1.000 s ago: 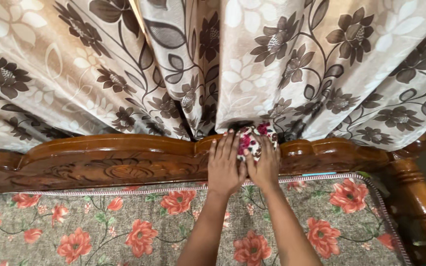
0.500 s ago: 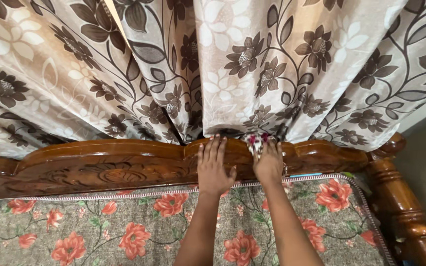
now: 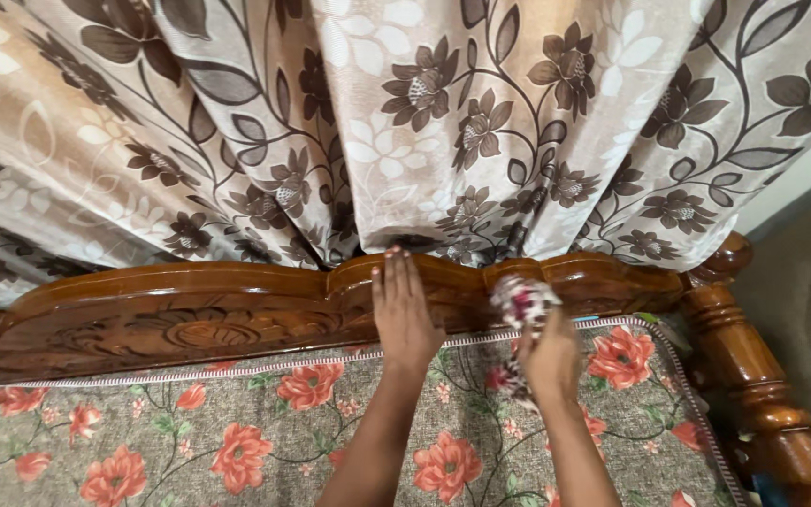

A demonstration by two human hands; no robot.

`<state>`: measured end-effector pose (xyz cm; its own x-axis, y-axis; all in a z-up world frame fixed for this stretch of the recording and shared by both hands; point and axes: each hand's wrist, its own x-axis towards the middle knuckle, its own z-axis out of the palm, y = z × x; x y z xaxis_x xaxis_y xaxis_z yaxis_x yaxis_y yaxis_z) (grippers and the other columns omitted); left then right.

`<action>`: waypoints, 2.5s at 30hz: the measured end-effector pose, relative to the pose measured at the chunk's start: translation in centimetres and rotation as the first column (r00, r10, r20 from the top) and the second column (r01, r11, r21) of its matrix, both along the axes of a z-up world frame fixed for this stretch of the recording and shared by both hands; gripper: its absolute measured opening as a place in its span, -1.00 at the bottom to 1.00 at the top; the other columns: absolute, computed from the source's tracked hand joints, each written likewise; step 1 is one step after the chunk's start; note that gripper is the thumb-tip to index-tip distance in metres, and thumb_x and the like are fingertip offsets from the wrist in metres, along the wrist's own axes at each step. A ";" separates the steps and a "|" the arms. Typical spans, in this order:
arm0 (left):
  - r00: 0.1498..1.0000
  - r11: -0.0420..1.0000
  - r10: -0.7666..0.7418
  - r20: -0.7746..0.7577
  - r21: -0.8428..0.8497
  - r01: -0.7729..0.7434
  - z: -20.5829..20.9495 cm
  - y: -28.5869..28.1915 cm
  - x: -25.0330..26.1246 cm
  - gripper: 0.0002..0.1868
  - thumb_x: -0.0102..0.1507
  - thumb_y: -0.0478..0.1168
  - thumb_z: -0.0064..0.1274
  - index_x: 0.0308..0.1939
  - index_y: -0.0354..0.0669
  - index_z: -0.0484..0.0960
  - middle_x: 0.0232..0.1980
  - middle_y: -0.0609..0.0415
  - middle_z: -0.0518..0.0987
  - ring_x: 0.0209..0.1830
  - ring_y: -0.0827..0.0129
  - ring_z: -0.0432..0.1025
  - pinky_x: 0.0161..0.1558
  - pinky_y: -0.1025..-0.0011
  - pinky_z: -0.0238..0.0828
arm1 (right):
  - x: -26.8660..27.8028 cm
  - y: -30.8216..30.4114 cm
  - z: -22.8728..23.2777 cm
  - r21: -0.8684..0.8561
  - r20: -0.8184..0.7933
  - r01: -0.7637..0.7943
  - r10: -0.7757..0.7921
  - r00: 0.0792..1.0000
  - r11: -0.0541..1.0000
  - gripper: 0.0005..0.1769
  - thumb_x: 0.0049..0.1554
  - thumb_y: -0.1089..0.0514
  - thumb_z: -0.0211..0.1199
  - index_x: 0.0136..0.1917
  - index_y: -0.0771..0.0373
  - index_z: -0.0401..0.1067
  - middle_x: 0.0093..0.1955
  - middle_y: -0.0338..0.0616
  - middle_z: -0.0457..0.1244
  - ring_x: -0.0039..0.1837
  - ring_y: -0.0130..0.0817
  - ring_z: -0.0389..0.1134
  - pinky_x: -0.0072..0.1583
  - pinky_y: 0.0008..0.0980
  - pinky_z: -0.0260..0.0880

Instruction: The person wipes the wooden headboard of a bed with a patterned cloth, then sprays a cleaning solution from a bottle onto the wood and continues wiping. The person focuses on the carved sections and the right post of the headboard.

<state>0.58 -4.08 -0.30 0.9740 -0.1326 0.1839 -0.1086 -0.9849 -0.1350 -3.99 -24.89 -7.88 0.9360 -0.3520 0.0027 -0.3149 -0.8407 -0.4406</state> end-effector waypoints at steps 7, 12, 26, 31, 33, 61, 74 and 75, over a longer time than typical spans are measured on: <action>0.922 0.966 -0.254 -0.292 -0.032 0.255 -1.8 -7.7 1.7 0.13 0.16 0.06 0.15 0.54 -0.41 -0.21 0.60 -0.27 0.01 0.65 0.12 -0.13 0.60 0.18 -0.43 | 4.0 1.8 1.4 -0.501 0.221 -0.211 0.360 0.907 0.840 -0.14 -0.12 0.19 0.34 0.46 0.11 0.23 0.56 0.16 0.01 0.58 0.12 -0.03 0.51 0.07 -0.05; 0.931 0.931 -0.290 -0.222 -0.292 0.221 -1.8 -7.7 2.2 0.28 0.10 0.04 0.22 0.61 -0.41 -0.29 0.60 -0.30 0.07 0.66 0.11 -0.06 0.63 0.26 -0.35 | 5.9 -0.8 1.9 -0.240 0.233 -0.337 0.392 0.890 0.910 -0.26 0.04 0.06 0.33 0.46 0.12 0.23 0.52 0.16 0.03 0.56 0.20 -0.03 0.54 0.08 -0.06; 0.899 0.955 -0.271 -0.345 -0.212 0.206 -1.0 -8.8 1.9 0.30 0.03 0.15 0.18 0.59 -0.24 -0.32 0.67 -0.13 -0.14 0.68 0.17 -0.32 0.58 0.23 -0.46 | 6.1 -0.7 -2.6 -0.200 0.378 -0.086 0.158 0.912 0.976 -0.23 0.00 0.01 0.36 0.43 0.25 0.26 0.39 0.40 0.14 0.47 0.24 0.13 0.52 0.08 0.00; 0.874 0.972 -0.230 -0.428 -0.059 0.227 -0.7 -8.6 1.6 0.33 0.00 0.22 0.23 0.62 -0.17 -0.24 0.68 -0.04 -0.13 0.70 0.18 -0.30 0.59 0.24 -0.44 | 2.9 -4.3 -3.7 -0.093 0.356 -0.138 0.162 0.920 0.986 -0.33 -0.06 0.24 0.45 0.30 0.24 0.32 0.40 0.23 0.20 0.45 0.15 0.19 0.47 0.01 0.16; 0.883 0.967 -0.234 -0.406 -0.002 0.255 -1.2 -8.9 2.0 0.30 0.04 0.17 0.25 0.63 -0.17 -0.22 0.68 -0.03 -0.11 0.69 0.16 -0.28 0.59 0.21 -0.43 | 1.7 -7.8 -4.5 -0.011 0.331 -0.090 0.089 0.939 0.996 -0.38 0.00 0.26 0.40 0.32 0.25 0.32 0.38 0.14 0.24 0.43 0.03 0.26 0.48 -0.07 0.26; 0.841 0.902 -0.341 -0.421 -0.400 0.166 -1.8 -17.7 4.9 0.33 -0.16 -0.13 0.35 0.61 0.15 -0.10 0.65 0.18 0.03 0.68 0.24 -0.21 0.62 0.23 -0.58 | 10.4 -29.0 -15.6 0.182 0.158 0.109 -0.139 0.978 0.977 -0.24 0.25 -0.12 -0.08 0.60 0.29 0.07 0.47 0.35 0.14 0.43 0.23 0.20 0.44 0.02 0.18; 0.851 0.899 -0.368 -0.374 -0.375 0.225 -2.9 -17.8 5.2 0.48 -0.24 0.23 0.51 0.60 0.15 -0.09 0.61 0.13 0.06 0.65 0.13 -0.19 0.61 0.14 -0.55 | 8.3 -17.0 -6.7 0.430 0.122 0.172 -0.246 0.962 0.886 -0.32 0.25 0.03 -0.02 0.59 0.18 0.01 0.62 0.11 -0.03 0.46 0.11 0.20 0.40 0.04 0.28; 0.849 0.898 -0.371 -0.376 -0.380 0.224 -3.0 -17.8 5.1 0.49 -0.25 0.23 0.52 0.60 0.12 -0.09 0.62 0.13 0.06 0.65 0.12 -0.18 0.61 0.15 -0.56 | 7.9 -15.6 -6.0 0.383 0.179 0.099 -0.179 0.967 0.918 -0.32 0.25 0.05 -0.03 0.60 0.16 -0.01 0.64 0.08 -0.06 0.45 0.09 0.20 0.39 0.04 0.29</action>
<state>5.67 -21.92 -3.27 0.8851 -0.4368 -0.1608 -0.3776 -0.8758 0.3006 3.89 -40.44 -13.83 0.8700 -0.4919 0.0352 -0.2851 -0.5599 -0.7779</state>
